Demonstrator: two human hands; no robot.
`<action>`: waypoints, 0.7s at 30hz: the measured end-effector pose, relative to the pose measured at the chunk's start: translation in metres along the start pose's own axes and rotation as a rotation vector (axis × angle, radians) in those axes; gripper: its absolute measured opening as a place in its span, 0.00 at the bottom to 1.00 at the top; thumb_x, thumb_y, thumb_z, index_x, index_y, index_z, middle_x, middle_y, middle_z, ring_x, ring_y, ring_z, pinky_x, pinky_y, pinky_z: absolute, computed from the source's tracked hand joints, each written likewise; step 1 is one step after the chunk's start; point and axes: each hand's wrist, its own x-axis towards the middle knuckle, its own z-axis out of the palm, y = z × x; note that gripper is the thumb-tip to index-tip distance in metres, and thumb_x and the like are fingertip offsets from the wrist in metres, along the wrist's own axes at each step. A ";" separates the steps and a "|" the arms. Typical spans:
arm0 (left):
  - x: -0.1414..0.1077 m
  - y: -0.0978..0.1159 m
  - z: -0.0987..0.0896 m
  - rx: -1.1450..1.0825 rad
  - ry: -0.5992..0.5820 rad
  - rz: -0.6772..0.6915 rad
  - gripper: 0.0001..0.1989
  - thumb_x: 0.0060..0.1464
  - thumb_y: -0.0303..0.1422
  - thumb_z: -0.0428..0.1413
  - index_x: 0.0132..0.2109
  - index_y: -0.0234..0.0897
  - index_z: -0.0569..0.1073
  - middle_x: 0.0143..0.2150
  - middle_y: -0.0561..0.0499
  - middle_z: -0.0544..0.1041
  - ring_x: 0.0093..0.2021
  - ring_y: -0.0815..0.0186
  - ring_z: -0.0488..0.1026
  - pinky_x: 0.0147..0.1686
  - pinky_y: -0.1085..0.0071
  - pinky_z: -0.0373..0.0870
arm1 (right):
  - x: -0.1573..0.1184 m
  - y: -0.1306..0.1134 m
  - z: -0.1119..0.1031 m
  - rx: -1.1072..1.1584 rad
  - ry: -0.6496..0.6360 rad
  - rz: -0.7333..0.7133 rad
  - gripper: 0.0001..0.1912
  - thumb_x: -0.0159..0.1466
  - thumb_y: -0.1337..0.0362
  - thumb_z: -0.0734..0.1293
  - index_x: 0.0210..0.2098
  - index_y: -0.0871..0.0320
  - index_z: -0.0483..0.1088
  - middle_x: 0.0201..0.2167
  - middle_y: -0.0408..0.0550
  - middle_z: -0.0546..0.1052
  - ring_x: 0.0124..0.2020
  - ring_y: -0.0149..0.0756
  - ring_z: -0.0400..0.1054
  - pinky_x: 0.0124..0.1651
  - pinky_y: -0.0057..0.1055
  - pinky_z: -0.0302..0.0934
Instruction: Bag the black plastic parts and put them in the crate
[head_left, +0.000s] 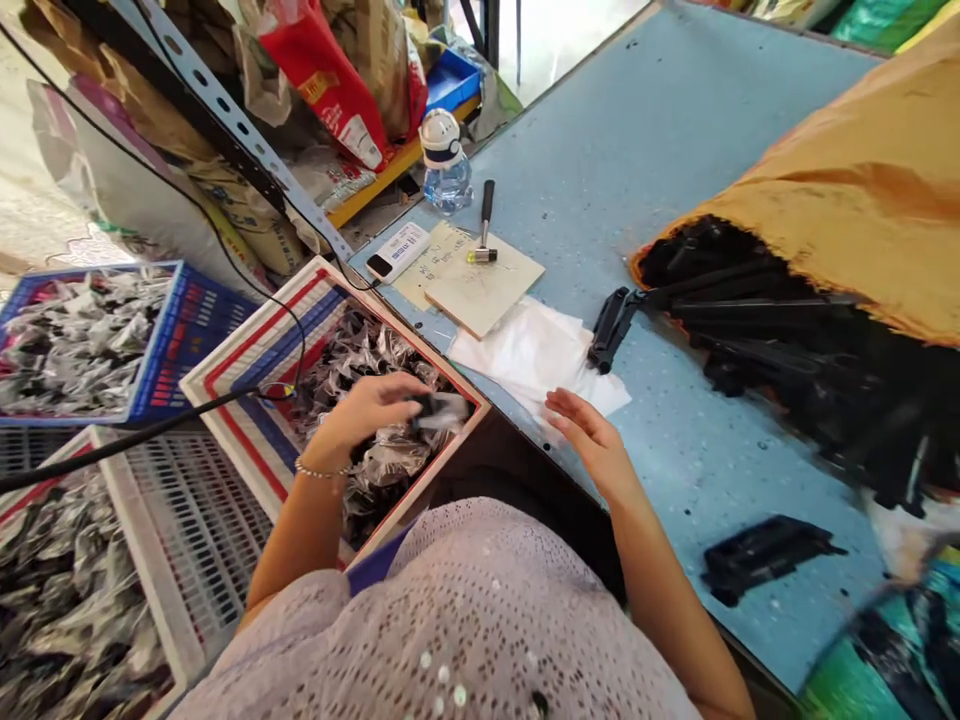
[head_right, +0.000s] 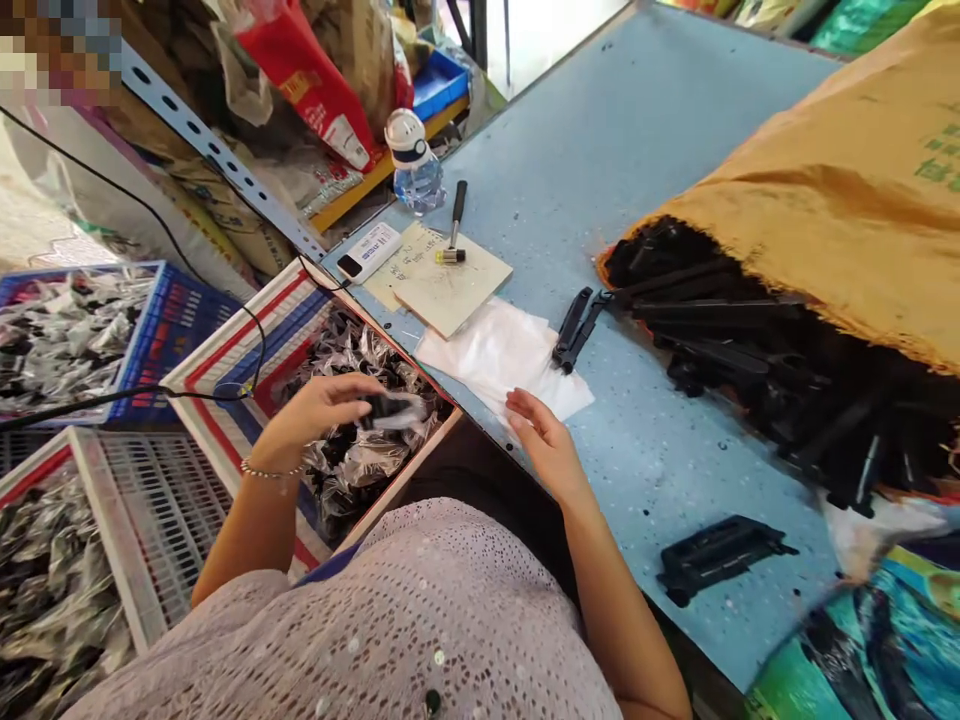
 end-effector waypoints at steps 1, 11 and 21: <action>0.006 -0.023 -0.017 0.056 0.082 -0.108 0.17 0.48 0.42 0.63 0.43 0.38 0.83 0.33 0.48 0.79 0.32 0.61 0.75 0.34 0.67 0.72 | 0.003 0.002 -0.004 -0.010 0.029 -0.008 0.23 0.63 0.52 0.73 0.56 0.49 0.73 0.58 0.50 0.77 0.60 0.45 0.70 0.65 0.50 0.62; 0.095 -0.122 -0.032 0.433 0.586 -0.341 0.09 0.45 0.30 0.57 0.36 0.35 0.74 0.32 0.48 0.75 0.39 0.56 0.73 0.49 0.59 0.70 | -0.016 -0.005 -0.021 -0.227 0.066 -0.056 0.16 0.67 0.55 0.67 0.51 0.52 0.75 0.50 0.50 0.80 0.51 0.42 0.75 0.58 0.44 0.67; 0.113 0.014 0.134 0.418 0.223 0.470 0.14 0.65 0.39 0.52 0.44 0.38 0.80 0.44 0.43 0.77 0.46 0.57 0.75 0.51 0.61 0.71 | -0.161 -0.022 -0.164 -1.360 0.563 0.876 0.26 0.69 0.49 0.59 0.36 0.63 0.79 0.34 0.69 0.80 0.39 0.62 0.78 0.42 0.50 0.67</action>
